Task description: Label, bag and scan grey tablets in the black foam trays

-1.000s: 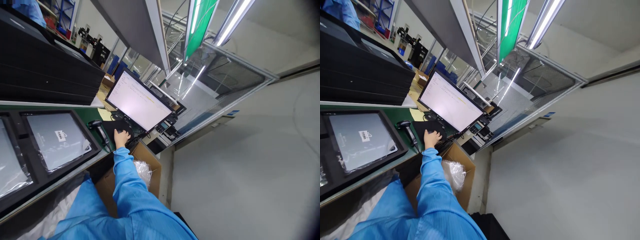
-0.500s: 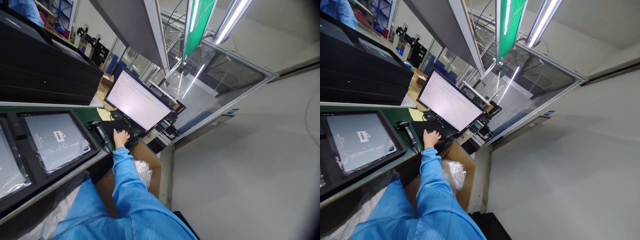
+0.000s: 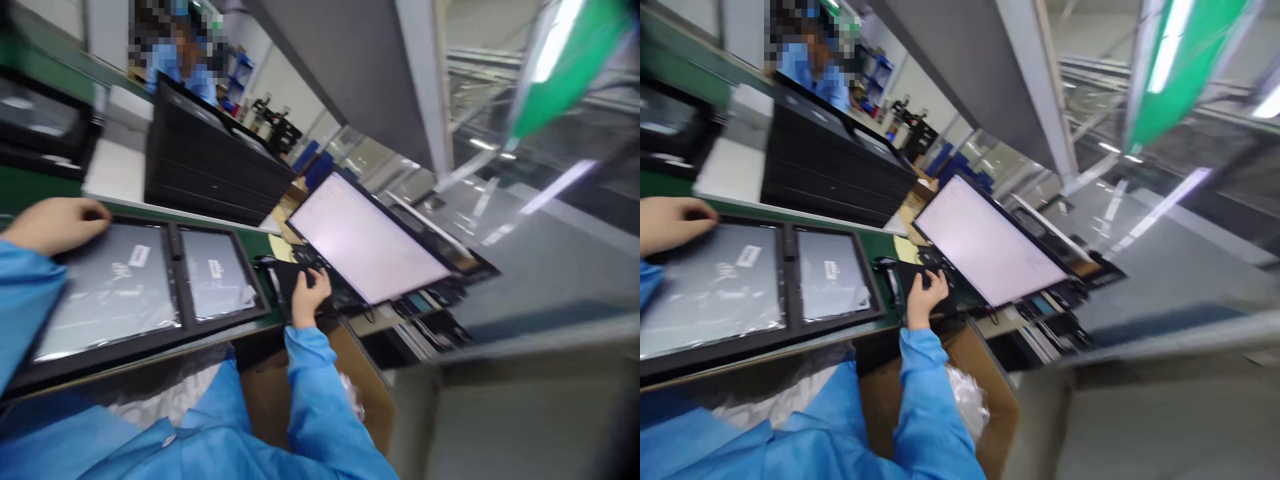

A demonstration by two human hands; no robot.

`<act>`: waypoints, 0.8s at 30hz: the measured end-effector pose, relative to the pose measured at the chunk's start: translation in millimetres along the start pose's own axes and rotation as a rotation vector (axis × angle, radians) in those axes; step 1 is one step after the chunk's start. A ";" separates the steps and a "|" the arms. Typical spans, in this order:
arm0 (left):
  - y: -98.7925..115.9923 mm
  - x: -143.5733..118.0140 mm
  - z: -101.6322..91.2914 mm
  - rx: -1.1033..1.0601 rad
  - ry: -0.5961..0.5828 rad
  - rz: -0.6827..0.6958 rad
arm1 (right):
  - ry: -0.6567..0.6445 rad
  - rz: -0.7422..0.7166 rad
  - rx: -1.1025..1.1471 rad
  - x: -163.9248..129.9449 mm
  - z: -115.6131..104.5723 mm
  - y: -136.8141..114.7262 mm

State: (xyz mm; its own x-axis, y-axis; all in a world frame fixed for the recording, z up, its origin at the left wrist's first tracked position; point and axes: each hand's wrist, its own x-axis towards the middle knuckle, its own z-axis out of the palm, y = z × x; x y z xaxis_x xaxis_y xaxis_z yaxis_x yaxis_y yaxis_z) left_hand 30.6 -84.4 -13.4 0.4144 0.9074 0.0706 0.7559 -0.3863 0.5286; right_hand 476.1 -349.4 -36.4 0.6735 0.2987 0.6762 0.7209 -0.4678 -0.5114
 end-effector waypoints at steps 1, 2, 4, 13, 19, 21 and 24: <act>-0.4 -5.0 2.6 0.032 0.006 -0.027 | -0.034 -0.118 0.176 -5.0 -3.6 -17.3; 0.6 -8.0 4.9 0.058 0.006 -0.036 | -0.123 -0.216 0.364 -10.1 -6.7 -37.1; 3.9 -9.0 8.4 0.042 0.014 -0.028 | -0.491 -0.371 0.597 -21.0 -10.8 -82.8; 0.2 -8.2 17.0 -0.105 0.088 -0.003 | -1.191 -0.718 -0.040 -69.9 51.2 -252.6; 3.1 -7.8 18.0 -0.091 0.085 -0.006 | -1.162 -0.763 -0.118 -77.4 94.8 -278.2; 4.1 -7.8 18.1 -0.087 0.088 -0.003 | -1.105 -0.757 -0.166 -77.7 102.0 -274.7; 4.8 -8.2 17.9 -0.102 0.091 0.009 | -1.033 -0.752 -0.210 -80.6 104.6 -268.1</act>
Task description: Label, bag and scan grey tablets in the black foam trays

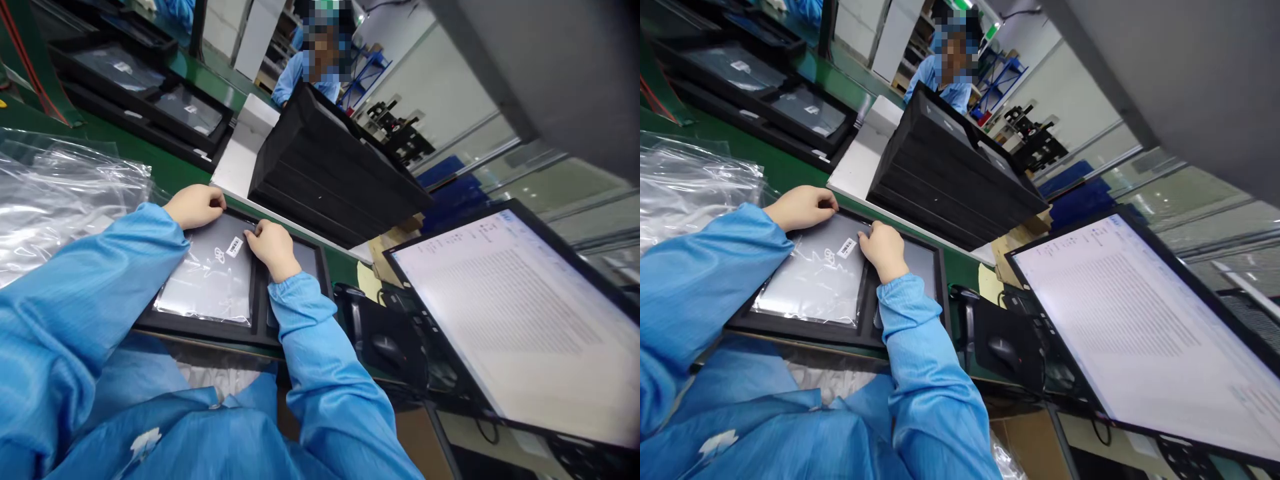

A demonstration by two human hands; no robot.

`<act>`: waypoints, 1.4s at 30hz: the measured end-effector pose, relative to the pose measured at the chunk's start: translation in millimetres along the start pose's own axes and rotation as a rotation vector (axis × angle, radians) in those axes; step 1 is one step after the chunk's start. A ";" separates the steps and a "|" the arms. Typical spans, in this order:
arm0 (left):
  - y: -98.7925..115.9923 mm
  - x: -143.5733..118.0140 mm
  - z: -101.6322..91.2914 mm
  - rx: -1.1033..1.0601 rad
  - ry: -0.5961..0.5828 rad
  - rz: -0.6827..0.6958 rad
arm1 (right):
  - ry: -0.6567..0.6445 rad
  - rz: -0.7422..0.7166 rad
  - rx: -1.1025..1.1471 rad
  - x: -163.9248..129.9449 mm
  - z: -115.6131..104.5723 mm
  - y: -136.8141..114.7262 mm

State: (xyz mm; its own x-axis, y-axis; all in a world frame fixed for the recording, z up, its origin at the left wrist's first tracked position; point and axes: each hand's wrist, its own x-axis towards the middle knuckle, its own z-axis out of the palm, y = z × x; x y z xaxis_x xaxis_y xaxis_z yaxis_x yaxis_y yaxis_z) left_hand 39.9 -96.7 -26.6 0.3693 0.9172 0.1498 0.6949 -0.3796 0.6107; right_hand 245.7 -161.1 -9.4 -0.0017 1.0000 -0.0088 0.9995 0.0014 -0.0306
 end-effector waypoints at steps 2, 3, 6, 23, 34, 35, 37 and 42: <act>0.3 -0.1 -0.5 -0.009 -0.001 0.003 | 0.002 0.000 -0.030 -4.0 1.3 -2.8; 0.5 -0.1 -0.9 -0.009 0.000 0.000 | -0.002 -0.003 -0.051 -6.3 0.7 -5.5; 1.9 0.0 -1.8 -0.004 -0.001 -0.025 | -0.049 -0.023 -0.100 -13.3 -5.0 -14.2; 1.7 0.2 -1.9 -0.019 0.000 -0.026 | -0.343 -0.184 -0.141 -33.6 -34.0 -0.9; 2.5 -0.4 -2.1 -0.029 0.005 -0.031 | -0.213 -0.305 0.206 -22.8 -21.3 7.9; 3.0 -0.7 -2.0 -0.047 0.010 -0.020 | -0.189 -0.337 0.325 -21.5 -18.1 7.6; 6.0 -2.0 -1.8 -0.124 0.009 -0.001 | -0.160 -0.377 0.615 -20.1 -10.8 4.8; 20.5 -7.9 -0.7 -0.386 -0.130 -0.086 | -0.234 -0.358 1.132 -24.0 5.1 -11.3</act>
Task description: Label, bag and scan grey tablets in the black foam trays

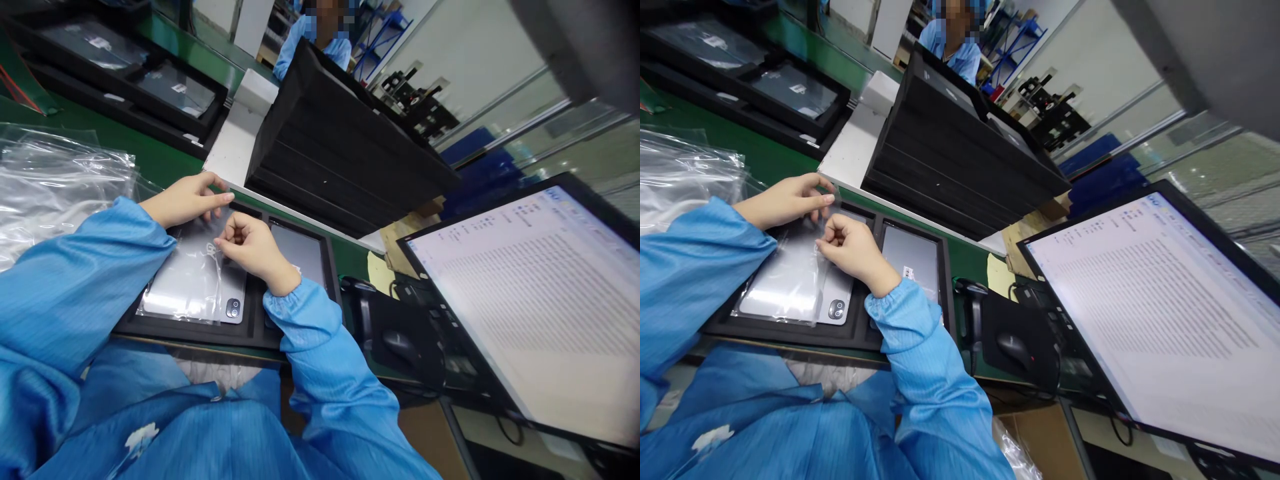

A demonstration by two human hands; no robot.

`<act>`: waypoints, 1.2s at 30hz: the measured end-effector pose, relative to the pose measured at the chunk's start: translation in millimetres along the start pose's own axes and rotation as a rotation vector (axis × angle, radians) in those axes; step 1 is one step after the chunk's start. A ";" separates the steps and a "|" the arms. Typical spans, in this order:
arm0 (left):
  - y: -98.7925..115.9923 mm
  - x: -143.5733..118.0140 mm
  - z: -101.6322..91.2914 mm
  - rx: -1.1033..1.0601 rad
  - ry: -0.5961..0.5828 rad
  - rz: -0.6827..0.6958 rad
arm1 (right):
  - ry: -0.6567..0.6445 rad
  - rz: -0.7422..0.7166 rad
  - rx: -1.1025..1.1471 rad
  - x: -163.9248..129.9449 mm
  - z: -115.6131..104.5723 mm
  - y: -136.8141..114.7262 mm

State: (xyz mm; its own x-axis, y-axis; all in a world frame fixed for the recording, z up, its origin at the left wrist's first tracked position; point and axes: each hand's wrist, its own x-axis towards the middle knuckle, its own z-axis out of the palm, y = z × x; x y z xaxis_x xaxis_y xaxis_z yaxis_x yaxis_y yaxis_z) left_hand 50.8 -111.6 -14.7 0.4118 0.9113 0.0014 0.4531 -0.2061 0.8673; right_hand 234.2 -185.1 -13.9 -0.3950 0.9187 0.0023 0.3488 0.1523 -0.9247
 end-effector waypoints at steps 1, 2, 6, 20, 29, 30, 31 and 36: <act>1.9 -0.9 1.4 0.004 -0.024 -0.021 | -0.011 0.002 0.050 0.8 2.2 1.0; 3.2 -1.4 2.6 0.032 -0.041 -0.037 | -0.014 0.001 0.084 2.0 2.5 2.3; 5.6 -0.6 4.6 0.103 -0.040 -0.102 | 0.205 0.003 -0.010 10.6 -17.0 14.2; 4.7 0.6 4.9 -0.015 -0.127 -0.105 | 0.154 0.271 0.109 19.6 -7.7 22.1; -11.5 4.7 6.0 -0.115 -0.183 0.007 | 0.174 0.384 0.139 20.7 -9.2 14.5; -11.3 4.4 5.8 -0.117 -0.182 0.011 | 0.172 0.392 0.139 20.6 -9.2 13.4; -10.8 4.1 5.6 -0.118 -0.179 0.011 | 0.169 0.400 0.138 20.6 -9.2 12.5; -6.7 2.8 5.0 -0.123 -0.171 -0.031 | 0.177 0.409 0.096 20.8 -8.8 11.8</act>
State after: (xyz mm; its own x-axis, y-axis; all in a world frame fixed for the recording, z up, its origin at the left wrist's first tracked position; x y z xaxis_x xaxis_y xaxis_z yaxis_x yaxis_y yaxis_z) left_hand 52.8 -109.4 -23.0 0.5323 0.8405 -0.1012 0.3719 -0.1247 0.9199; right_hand 237.6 -161.0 -21.4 -0.0867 0.9459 -0.3127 0.3624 -0.2624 -0.8943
